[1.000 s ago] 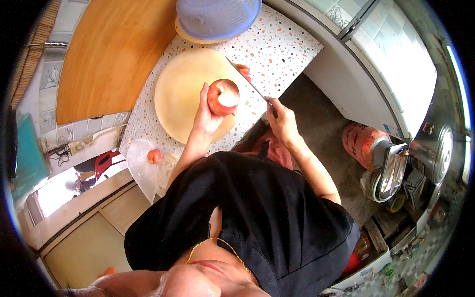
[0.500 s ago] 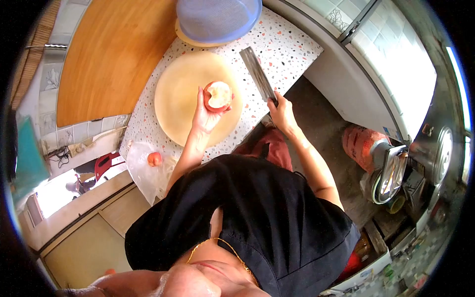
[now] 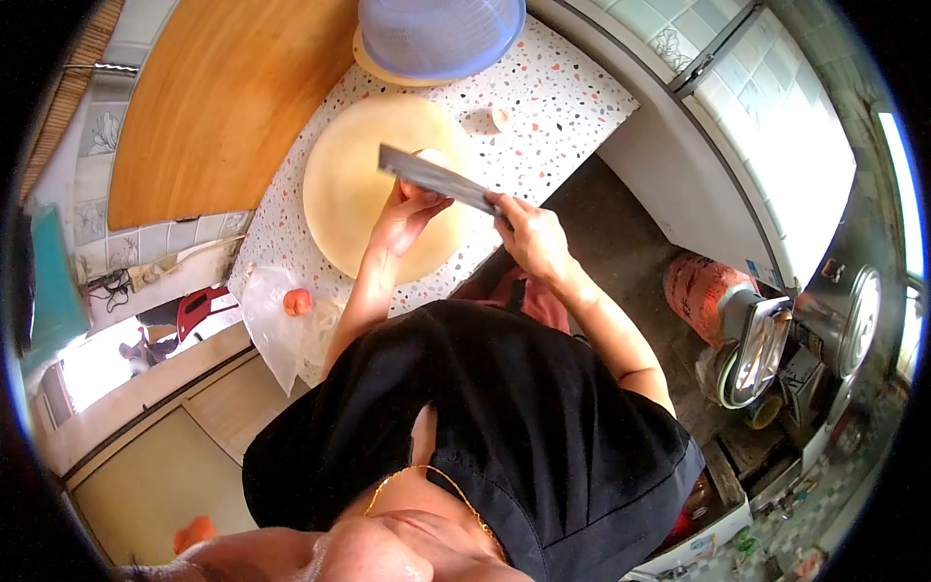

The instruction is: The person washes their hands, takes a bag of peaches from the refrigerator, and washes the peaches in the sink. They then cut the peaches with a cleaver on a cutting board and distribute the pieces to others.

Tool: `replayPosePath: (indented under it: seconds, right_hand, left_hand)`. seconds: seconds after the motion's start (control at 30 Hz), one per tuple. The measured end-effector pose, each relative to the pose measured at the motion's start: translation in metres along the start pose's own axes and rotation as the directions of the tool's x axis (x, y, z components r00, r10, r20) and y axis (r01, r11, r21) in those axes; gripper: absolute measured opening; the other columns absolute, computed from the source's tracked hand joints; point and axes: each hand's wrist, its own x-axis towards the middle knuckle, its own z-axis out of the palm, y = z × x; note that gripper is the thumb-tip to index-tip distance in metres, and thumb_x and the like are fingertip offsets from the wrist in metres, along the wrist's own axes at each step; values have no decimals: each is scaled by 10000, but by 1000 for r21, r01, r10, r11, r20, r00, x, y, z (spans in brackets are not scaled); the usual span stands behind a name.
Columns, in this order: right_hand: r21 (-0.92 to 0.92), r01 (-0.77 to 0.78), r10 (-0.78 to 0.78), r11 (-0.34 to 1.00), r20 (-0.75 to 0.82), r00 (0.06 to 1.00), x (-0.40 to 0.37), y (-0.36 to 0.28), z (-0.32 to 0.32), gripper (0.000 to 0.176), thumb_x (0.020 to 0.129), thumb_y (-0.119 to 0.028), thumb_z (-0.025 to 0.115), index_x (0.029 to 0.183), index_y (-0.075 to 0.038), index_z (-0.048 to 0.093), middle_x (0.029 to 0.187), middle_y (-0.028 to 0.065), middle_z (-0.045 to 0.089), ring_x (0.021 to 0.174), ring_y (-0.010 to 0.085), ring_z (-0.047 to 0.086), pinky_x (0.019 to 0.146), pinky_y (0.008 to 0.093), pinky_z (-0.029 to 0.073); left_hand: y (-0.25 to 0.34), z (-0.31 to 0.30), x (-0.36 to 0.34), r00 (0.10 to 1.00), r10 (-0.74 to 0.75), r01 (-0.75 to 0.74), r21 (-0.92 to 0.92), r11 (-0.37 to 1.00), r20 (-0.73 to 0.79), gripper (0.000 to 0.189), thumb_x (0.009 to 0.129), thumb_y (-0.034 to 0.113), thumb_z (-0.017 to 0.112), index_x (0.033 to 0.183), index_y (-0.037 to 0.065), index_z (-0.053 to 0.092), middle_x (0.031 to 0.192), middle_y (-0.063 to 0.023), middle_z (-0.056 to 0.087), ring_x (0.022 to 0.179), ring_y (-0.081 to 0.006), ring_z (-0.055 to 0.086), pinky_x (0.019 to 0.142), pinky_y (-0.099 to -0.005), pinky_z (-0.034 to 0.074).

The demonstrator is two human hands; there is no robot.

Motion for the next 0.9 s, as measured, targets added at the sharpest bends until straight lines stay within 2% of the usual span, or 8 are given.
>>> replayPosePath:
  seconds: [0.17, 0.2, 0.3, 0.43, 0.53, 0.67, 0.73, 0.9]
  right_hand:
    - [-136, 129, -114, 982, 115, 987, -3, 0, 4, 453, 754, -54, 652, 1197, -103, 569, 872, 109, 623, 715, 321, 632, 634, 405, 528]
    - [-168, 170, -147, 971, 141, 979, -3, 0, 3, 489, 736, -53, 660, 1211, -102, 558, 867, 101, 607, 712, 315, 627, 627, 405, 525]
    - [-143, 167, -147, 976, 138, 979, -3, 6, 4, 541, 719, -50, 664, 1241, -86, 529, 862, 102, 595, 715, 311, 620, 622, 399, 521]
    - [-238, 164, -132, 957, 144, 981, -8, 18, 8, 572, 718, -44, 659, 1267, -74, 502, 868, 111, 599, 711, 314, 620, 617, 401, 517]
    - [-251, 114, -87, 961, 116, 989, -10, 21, 10, 590, 718, -42, 653, 1282, -69, 484, 875, 115, 600, 707, 319, 620, 615, 408, 515]
    - [-263, 74, -49, 962, 99, 994, -13, 20, 14, 536, 770, -82, 618, 1286, -72, 473, 858, 120, 592, 697, 324, 623, 605, 419, 516]
    - [-271, 67, -45, 960, 86, 995, -13, 23, 16, 496, 816, -119, 591, 1293, -78, 461, 845, 122, 586, 687, 321, 627, 593, 422, 517]
    - [-121, -131, 100, 984, -235, 967, -10, 44, 11, 233, 851, -77, 574, 1082, -48, 569, 853, 180, 650, 702, 357, 642, 622, 427, 521]
  left_hand:
    - [-5, 0, 12, 994, 98, -91, 121, 989, -52, 416, 932, 254, 580, 1296, 98, 452, 1088, 2, 499, 941, -94, 521, 812, -248, 454]
    - [-5, 0, 12, 989, 146, -139, 235, 962, -12, 440, 959, 373, 513, 1268, 63, 474, 1156, -4, 519, 1022, -99, 517, 925, -268, 421]
    - [-2, 4, 7, 996, 17, -5, 146, 989, -82, 433, 956, 348, 521, 1282, 68, 466, 1144, 4, 528, 1026, -84, 511, 925, -266, 419]
    - [2, 8, 7, 996, 93, -88, 240, 967, -11, 445, 935, 326, 560, 1291, 77, 462, 1145, 4, 532, 1033, -88, 515, 926, -270, 423]
    - [14, 24, 1, 996, 90, -93, 146, 985, 25, 528, 889, 315, 631, 1323, 87, 436, 1150, 4, 534, 1075, -103, 519, 945, -288, 426]
    - [-1, 7, 7, 992, 120, -125, 113, 986, 46, 553, 878, 321, 649, 1338, 104, 429, 1164, 2, 528, 1082, -106, 522, 945, -292, 433]
    - [-7, 6, 7, 992, 121, -121, 19, 993, -29, 498, 876, 239, 661, 1288, 113, 411, 1140, -23, 527, 1029, -128, 562, 838, -315, 517]
    - [1, 4, 0, 994, 103, -103, 4, 995, -48, 713, 853, 146, 664, 1391, 191, 198, 1289, -105, 432, 1058, -231, 572, 819, -419, 543]
